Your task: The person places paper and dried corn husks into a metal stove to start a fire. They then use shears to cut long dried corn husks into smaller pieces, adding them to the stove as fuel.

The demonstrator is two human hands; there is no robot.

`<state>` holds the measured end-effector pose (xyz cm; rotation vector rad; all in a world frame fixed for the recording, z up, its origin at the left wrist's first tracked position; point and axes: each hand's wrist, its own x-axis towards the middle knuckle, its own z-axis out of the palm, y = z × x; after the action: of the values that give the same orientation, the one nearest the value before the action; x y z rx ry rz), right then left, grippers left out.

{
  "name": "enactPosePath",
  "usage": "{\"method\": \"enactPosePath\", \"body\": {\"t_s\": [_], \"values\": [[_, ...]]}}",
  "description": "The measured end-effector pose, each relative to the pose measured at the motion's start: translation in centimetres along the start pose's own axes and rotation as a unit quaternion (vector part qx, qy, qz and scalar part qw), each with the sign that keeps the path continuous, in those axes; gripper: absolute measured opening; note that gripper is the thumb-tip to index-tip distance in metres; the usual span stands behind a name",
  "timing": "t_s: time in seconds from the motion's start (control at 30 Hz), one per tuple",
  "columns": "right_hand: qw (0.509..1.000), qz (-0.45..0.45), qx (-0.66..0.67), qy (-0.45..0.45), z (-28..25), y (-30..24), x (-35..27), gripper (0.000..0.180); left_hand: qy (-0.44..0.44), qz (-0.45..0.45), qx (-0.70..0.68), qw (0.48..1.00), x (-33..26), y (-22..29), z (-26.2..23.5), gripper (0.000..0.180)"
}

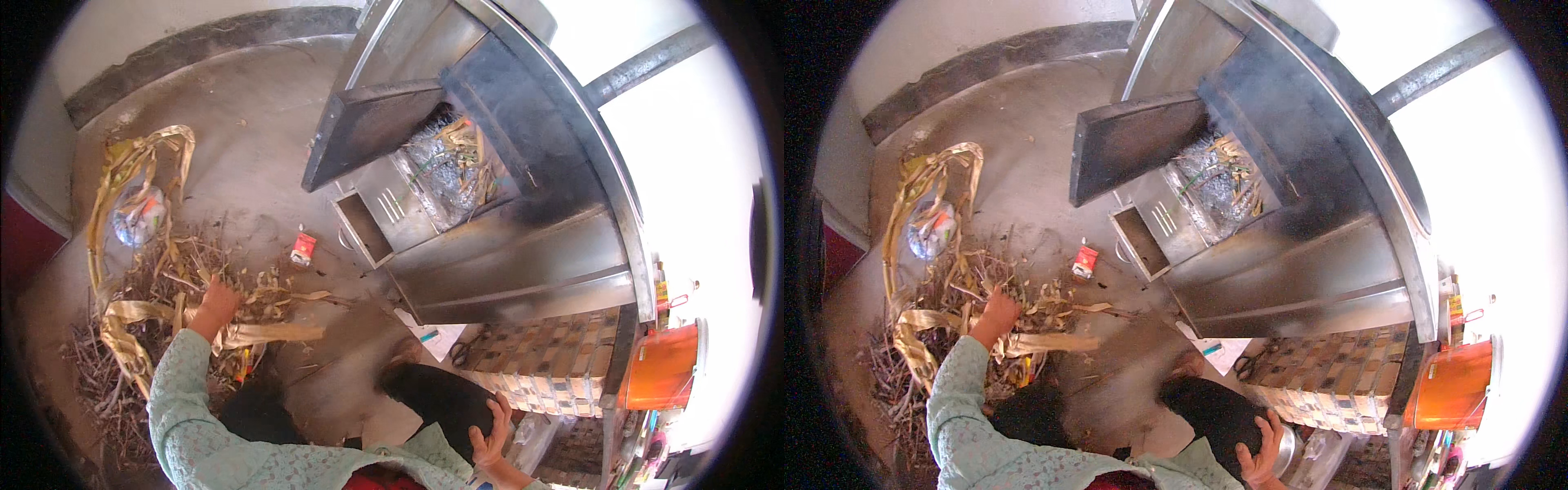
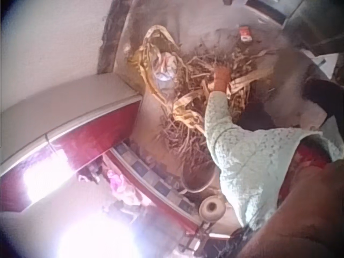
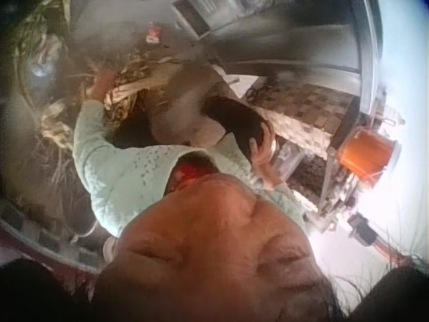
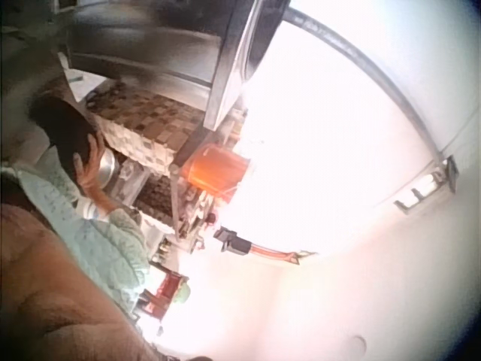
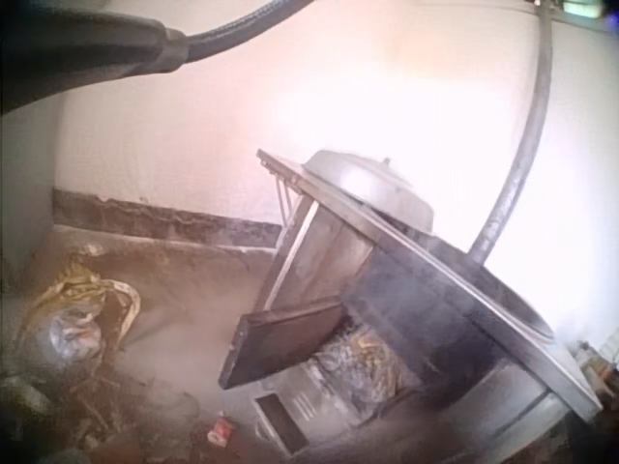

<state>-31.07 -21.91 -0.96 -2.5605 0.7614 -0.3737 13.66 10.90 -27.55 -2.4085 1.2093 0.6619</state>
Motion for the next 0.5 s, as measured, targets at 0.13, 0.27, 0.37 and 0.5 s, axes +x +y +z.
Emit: {"method": "enactPosePath", "body": {"t_s": [0.13, 0.27, 0.37, 0.5], "values": [[1.0, -0.007, 0.014, -0.008, 0.1, -0.5, -0.3, 0.062, 0.055, -0.068, -0.161, 0.983, -5.1, -1.1, -6.0, 0.04], [0.999, -0.041, 0.017, -0.01, 0.6, -0.8, -0.4, 0.057, 0.195, -0.123, -0.305, 0.924, -9.0, -2.1, -8.0, 0.048], [0.999, -0.045, 0.024, -0.008, 0.9, -0.5, -0.5, 0.056, 0.242, -0.14, -0.388, 0.879, -11.7, -2.1, -9.7, 0.045], [0.998, -0.06, 0.024, -0.001, 0.4, -0.8, -0.7, 0.056, 0.284, -0.092, -0.42, 0.857, -13.8, -0.9, -13.0, 0.04]]}}
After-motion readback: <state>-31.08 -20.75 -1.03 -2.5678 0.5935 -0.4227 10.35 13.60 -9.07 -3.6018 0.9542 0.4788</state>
